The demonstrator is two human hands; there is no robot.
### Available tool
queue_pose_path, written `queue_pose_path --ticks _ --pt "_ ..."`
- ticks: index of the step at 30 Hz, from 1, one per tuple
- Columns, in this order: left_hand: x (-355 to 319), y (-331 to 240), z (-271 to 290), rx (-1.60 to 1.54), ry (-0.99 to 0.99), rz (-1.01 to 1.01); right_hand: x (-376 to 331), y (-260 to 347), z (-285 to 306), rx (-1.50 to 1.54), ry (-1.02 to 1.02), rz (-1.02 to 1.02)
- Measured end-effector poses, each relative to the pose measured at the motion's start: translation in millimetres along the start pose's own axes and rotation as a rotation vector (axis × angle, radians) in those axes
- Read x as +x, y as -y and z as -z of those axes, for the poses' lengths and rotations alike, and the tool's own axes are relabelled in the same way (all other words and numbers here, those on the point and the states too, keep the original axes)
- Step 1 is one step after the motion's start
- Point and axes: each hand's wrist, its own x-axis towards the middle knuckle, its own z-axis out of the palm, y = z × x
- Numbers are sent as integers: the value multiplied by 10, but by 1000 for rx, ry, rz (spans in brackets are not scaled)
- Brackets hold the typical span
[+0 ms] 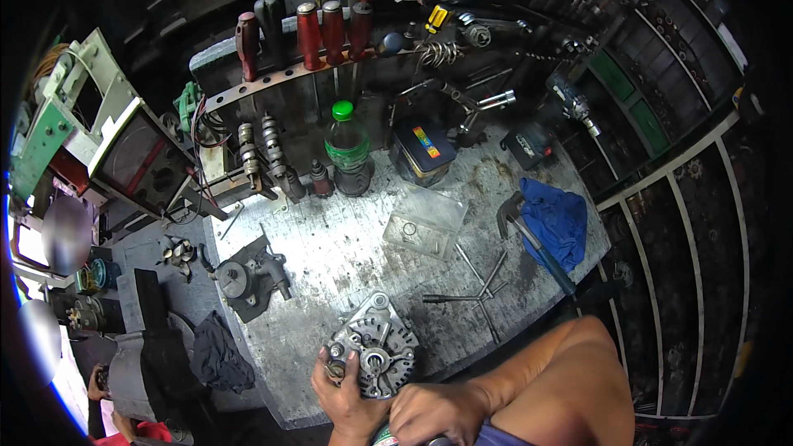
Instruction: The person assembles a mechanical part on a workbench, using a hammer to tap components into place and a screwdriver to tighten screws. They repeatedly adjust and inspect the assembly, handling small metal parts and tools throughout the process.
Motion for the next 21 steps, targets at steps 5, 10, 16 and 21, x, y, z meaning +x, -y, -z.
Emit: queue_pose_path --ticks 5,10,16,21 --pt "65 69 41 -32 22 -44 3 -16 -145 -252 -138 89" --pt "237 125 174 -26 88 -87 181 19 -105 -105 32 -160" --pt "490 80 646 44 306 -243 37 565 157 272 -240 -24" --pt "123 -194 565 -153 151 -155 -42 576 469 218 -329 -159"
